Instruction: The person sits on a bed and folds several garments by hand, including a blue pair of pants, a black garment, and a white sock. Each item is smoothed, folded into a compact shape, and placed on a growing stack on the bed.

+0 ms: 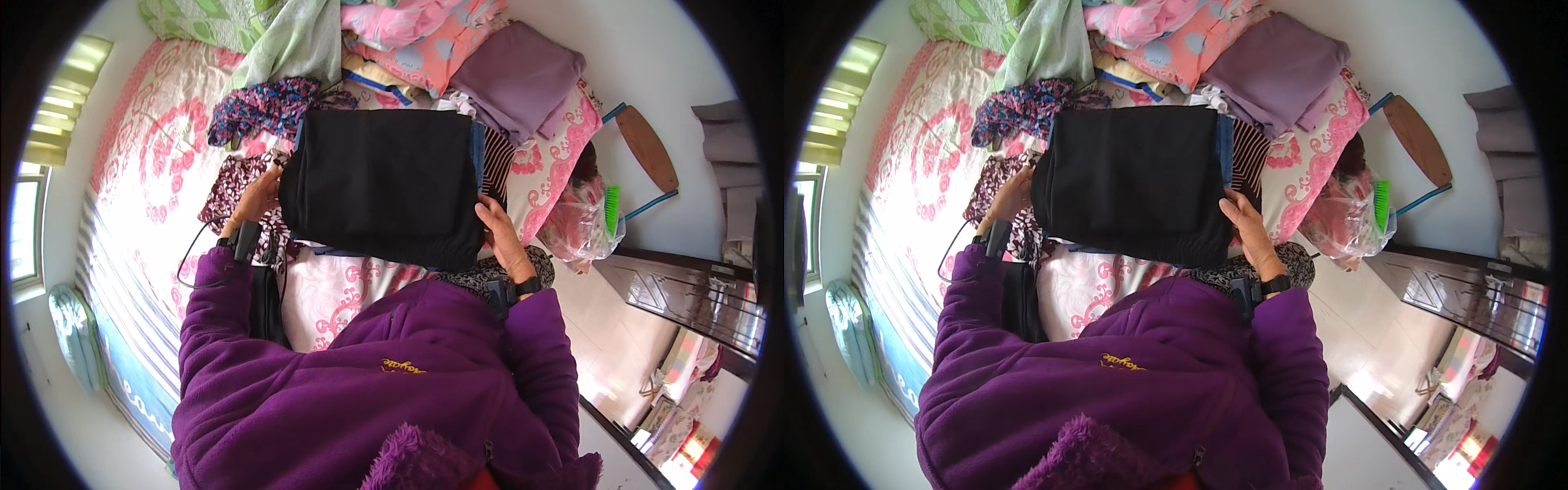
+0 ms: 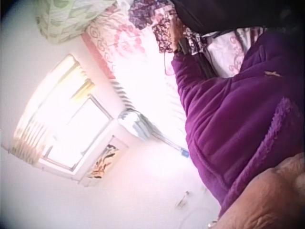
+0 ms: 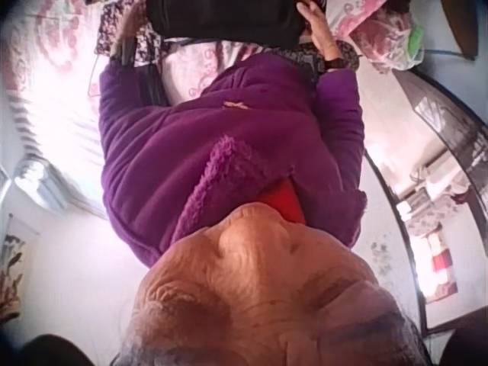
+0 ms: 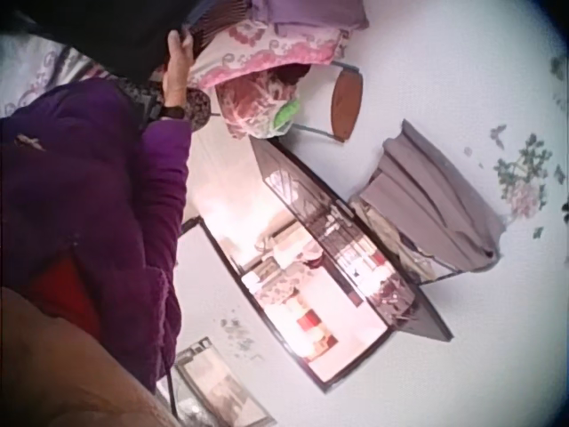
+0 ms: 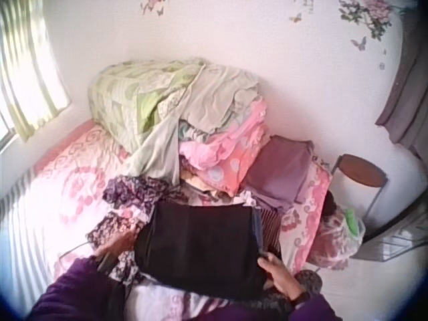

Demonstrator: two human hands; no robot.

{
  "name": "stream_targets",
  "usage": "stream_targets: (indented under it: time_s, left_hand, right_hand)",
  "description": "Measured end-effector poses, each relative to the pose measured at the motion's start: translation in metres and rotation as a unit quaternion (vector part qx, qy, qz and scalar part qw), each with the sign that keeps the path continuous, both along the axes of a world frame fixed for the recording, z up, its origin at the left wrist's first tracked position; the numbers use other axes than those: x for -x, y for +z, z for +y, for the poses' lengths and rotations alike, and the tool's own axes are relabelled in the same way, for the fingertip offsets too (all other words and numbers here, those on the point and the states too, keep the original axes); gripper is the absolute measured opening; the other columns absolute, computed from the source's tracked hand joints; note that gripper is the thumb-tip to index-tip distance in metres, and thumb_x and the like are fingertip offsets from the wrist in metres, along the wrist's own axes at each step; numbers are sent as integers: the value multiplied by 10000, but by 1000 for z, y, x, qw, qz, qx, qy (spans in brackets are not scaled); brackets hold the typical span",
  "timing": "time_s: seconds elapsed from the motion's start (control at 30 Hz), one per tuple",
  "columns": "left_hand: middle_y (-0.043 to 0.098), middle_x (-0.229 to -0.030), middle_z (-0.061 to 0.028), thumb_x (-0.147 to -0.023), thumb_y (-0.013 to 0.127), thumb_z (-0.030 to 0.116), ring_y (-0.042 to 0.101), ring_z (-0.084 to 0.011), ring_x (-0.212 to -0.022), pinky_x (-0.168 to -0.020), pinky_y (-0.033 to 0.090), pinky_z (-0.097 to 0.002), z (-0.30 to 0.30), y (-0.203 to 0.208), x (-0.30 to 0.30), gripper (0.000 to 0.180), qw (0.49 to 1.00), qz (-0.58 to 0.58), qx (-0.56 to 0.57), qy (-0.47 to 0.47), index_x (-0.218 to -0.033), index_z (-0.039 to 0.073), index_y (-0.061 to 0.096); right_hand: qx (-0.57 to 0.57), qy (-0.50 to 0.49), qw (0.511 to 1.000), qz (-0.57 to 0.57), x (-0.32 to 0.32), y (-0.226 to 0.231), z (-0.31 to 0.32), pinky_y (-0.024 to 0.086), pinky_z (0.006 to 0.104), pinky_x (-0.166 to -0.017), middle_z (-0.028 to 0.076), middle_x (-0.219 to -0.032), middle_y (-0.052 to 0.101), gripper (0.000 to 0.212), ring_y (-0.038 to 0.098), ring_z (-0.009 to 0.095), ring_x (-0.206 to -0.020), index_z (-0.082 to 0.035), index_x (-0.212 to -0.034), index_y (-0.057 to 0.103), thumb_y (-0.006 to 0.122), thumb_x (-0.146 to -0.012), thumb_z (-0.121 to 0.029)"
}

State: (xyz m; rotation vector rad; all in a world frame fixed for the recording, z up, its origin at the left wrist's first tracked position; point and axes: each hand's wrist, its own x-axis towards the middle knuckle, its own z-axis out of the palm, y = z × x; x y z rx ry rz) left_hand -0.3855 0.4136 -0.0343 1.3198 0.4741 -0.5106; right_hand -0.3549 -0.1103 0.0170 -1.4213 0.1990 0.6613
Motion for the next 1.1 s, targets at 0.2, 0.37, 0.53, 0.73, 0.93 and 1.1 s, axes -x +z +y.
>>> stream_targets:
  time_s: [0.2,0.37,0.53,0.73,0.93,1.1]
  left_hand:
    - [601,-1294,-112,-909,708,238,555,-171,-1195,-1023,424,-323,-42,31,18,587,987,-135,-88,12,-1395,4,476]
    - [675,-1155,-74,-888,669,49,664,-130,-974,-882,526,-257,-48,54,16,455,996,-91,2,6,-1313,-44,539]
    - [680,-1144,-90,-871,724,84,668,-143,-974,-864,535,-270,-41,27,17,502,995,-69,-64,19,-1313,-57,532]
    - [638,-992,-96,-812,775,119,639,-202,-868,-780,520,-324,-52,33,25,502,868,-189,-457,30,-1273,63,584]
    - [641,-752,-85,-897,719,225,600,-185,-653,-647,493,-314,-98,76,21,227,915,-158,-369,50,-919,3,678]
    - [593,-822,-103,-789,812,376,605,-238,-705,-675,498,-349,-115,85,30,450,854,-223,-463,-85,-926,-2,609]
  right_hand:
    - [44,20,996,-74,-4,10,25,447,283,-990,63,-1260,605,509,575,157,-1146,5,-1353,515,689,-916,-190]
    - [8,-13,999,-47,-5,20,24,496,273,-908,71,-1163,652,480,627,150,-1026,24,-1324,536,674,-873,-61]
    - [-21,-45,998,-45,-2,16,24,508,266,-874,63,-1101,667,443,638,136,-962,22,-1284,565,678,-860,-38]
    - [90,-76,989,-93,-2,4,19,480,292,-952,109,-1242,619,524,593,156,-1100,43,-1319,529,704,-832,-40]
    - [229,-105,928,-273,8,12,30,488,274,-765,57,-1002,639,338,591,123,-885,-11,-1108,627,764,-834,-152]
    - [267,63,917,-288,23,21,56,502,285,-703,60,-919,594,325,579,158,-754,-43,-1054,646,800,-798,-171]
